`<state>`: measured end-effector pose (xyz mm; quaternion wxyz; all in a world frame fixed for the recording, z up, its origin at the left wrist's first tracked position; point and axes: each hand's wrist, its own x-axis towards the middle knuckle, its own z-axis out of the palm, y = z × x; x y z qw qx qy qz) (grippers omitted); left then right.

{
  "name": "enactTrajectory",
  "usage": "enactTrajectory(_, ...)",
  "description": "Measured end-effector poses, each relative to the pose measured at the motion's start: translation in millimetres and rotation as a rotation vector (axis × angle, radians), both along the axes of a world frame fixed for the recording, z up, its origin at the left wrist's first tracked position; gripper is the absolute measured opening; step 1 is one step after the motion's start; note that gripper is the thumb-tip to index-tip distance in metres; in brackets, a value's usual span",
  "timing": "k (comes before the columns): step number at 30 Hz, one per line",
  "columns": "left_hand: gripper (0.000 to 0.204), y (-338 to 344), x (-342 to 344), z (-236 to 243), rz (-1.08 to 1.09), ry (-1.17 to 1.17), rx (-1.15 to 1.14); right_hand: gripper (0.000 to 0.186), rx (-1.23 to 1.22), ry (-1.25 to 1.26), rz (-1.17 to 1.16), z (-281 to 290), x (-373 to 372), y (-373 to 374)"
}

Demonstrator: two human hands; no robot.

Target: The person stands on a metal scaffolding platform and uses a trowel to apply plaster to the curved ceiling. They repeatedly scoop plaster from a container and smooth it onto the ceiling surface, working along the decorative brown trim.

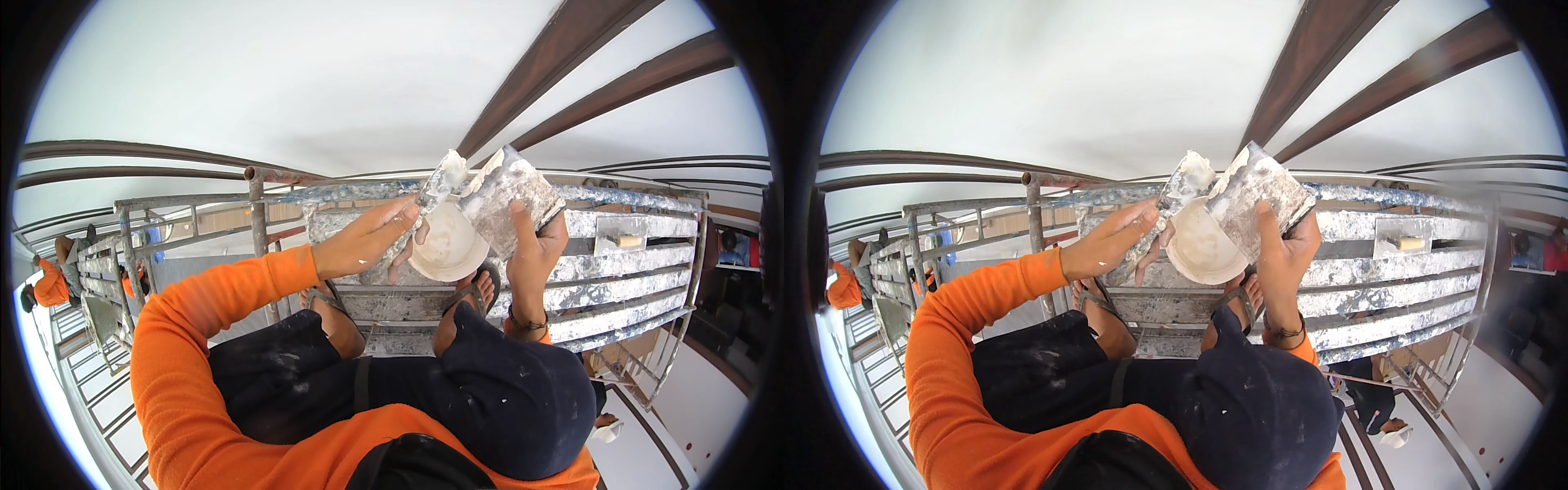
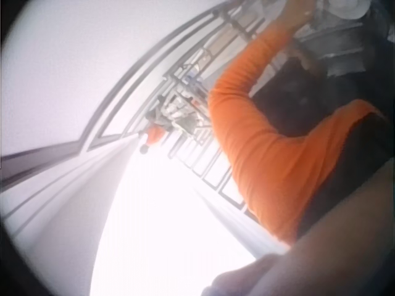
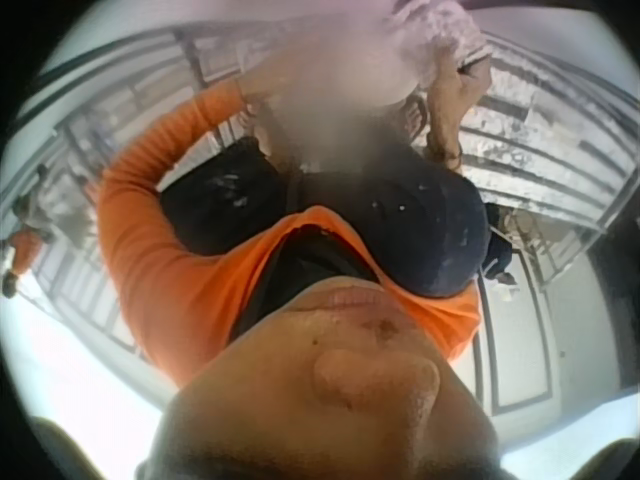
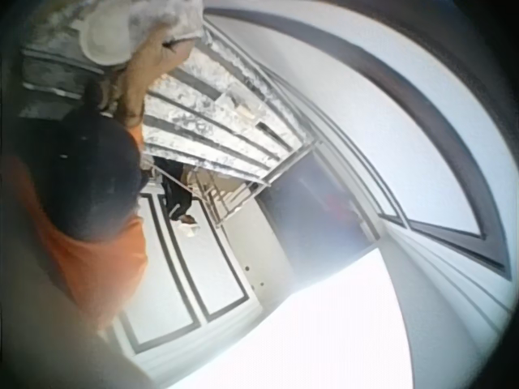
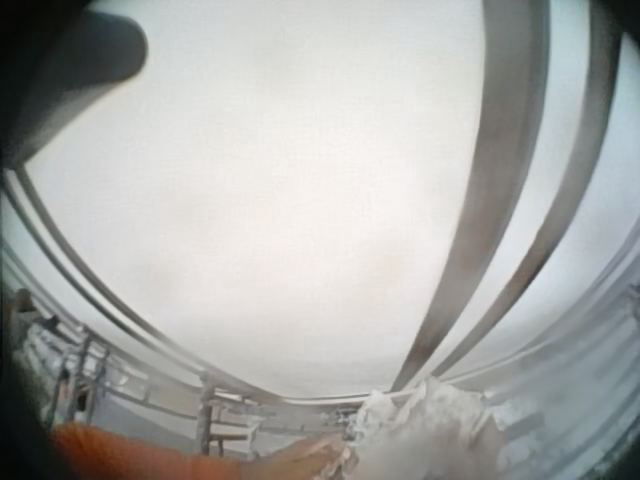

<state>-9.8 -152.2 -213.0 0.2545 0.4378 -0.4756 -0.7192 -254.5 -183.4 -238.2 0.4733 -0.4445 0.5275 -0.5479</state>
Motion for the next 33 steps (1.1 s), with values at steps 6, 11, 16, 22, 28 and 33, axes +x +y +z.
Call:
enactTrajectory(6,0.057,-1,0,6,-0.098,-0.07,-0.084,0.033,0.143,-0.291,-0.013,-2,-2,-10)
enactTrajectory(11,0.057,3,2,-7,-0.153,-0.203,-0.353,0.031,0.201,-0.463,-0.015,-3,7,-13)
enactTrajectory(16,0.054,6,4,-8,-0.141,-0.328,-0.431,0.029,0.239,-0.497,-0.03,-3,6,-14)
enactTrajectory(22,0.054,8,8,-11,-0.059,-0.275,-0.362,0.027,0.304,-0.614,-0.042,0,6,-15)
enactTrajectory(28,0.055,6,7,-20,-0.122,-0.286,-0.454,0.033,0.364,-0.674,0.023,-5,8,-15)
enactTrajectory(33,0.055,7,6,-20,-0.126,-0.375,-0.575,0.033,0.418,-0.737,0.043,2,14,-15)
